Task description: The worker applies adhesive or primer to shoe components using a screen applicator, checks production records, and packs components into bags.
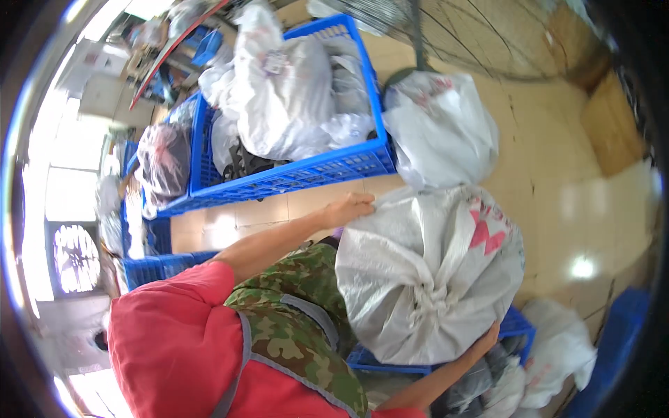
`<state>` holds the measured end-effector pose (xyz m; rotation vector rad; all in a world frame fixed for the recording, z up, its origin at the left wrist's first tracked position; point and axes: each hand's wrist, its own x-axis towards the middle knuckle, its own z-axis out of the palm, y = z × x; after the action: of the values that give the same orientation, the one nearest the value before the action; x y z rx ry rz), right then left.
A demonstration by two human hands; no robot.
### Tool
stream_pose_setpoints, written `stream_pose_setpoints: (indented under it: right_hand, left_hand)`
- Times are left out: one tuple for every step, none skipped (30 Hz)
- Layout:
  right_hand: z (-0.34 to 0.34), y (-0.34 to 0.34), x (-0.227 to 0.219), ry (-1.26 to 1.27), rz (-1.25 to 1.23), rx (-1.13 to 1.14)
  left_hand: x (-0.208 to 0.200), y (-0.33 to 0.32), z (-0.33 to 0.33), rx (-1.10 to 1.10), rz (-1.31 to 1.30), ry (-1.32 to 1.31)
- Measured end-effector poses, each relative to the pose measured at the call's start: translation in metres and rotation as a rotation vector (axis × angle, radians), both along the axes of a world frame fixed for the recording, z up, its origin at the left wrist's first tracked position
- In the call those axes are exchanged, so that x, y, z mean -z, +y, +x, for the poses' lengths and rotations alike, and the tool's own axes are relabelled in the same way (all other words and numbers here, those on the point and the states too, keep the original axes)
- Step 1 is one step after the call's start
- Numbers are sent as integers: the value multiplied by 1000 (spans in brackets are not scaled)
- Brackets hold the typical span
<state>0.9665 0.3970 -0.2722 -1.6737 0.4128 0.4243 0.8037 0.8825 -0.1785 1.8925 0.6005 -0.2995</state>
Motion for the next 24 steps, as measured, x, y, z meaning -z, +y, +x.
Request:
stream_pose_setpoints:
  right_hand:
    - [1, -1, -14, -36, 29, -78]
    - [-4, -3, -25, -75, 60, -152]
    - [3, 10, -38, -114, 83, -218]
    - [3, 2, -52, -147, 88, -285]
    - [15, 1, -72, -188, 91, -344]
    - [35, -1, -101, -241, 78, -390]
    - [42, 17, -122, -276, 68, -436]
    - [29, 36, -132, -294, 79, -499]
    - [32, 40, -161, -334, 59, -537]
    - [32, 54, -197, -368, 52, -583]
    - [26, 84, -211, -402, 42, -626]
    - [12, 96, -230, -434, 46, -676]
    - [3, 106, -257, -476, 29, -713]
    - [-1, 117, -291, -518, 13, -749]
    - [-42, 127, -273, -511, 36, -829]
    - [-64, 146, -278, -520, 40, -884]
    - [-81, 149, -287, -539, 42, -935]
    - [-94, 149, -293, -557, 35, -986]
    - [-109, 164, -295, -565, 42, -1035]
    - [-98, 209, -303, -568, 52, -1092]
    - [-70, 276, -337, -604, 49, -1126]
    - [-46, 359, -377, -640, 47, -1161]
    - [-35, 439, -418, -674, 45, -1200]
    - [-43, 528, -434, -677, 60, -1293]
  left_hand:
    - [-27, 2, -18, -162, -135, -29]
    - [-53, 8, -36, -312, -274, -72]
    - [-75, 15, -50, -355, -261, -124]
    - [-91, 13, -70, -432, -434, -184]
    - [-109, 17, -83, -488, -610, -254]
    - [-124, 21, -95, -496, -633, -317]
    - [-134, 23, -113, -497, -742, -416]
    - [-144, 29, -139, -514, -826, -510]
    - [-157, 37, -160, -518, -879, -604]
    - [-175, 47, -178, -526, -888, -655]
    - [-193, 58, -198, -537, -939, -721]
    - [-213, 74, -224, -553, -974, -792]
    - [-231, 86, -250, -588, -1004, -880]
    - [-242, 100, -274, -581, -990, -939]
    - [-254, 112, -310, -677, -966, -990]
    - [-269, 121, -344, -743, -964, -1044]
    - [-281, 134, -379, -761, -876, -1164]
    - [-288, 138, -404, -782, -790, -1282]
    - [-315, 136, -433, -1046, -719, -1316]
    - [-314, 152, -470, -927, -621, -1377]
    - [-331, 159, -493, -946, -579, -1461]
    - [-347, 163, -515, -966, -533, -1546]
    - [-353, 168, -533, -969, -525, -1594]
    - [-354, 171, -555, -1027, -429, -1657]
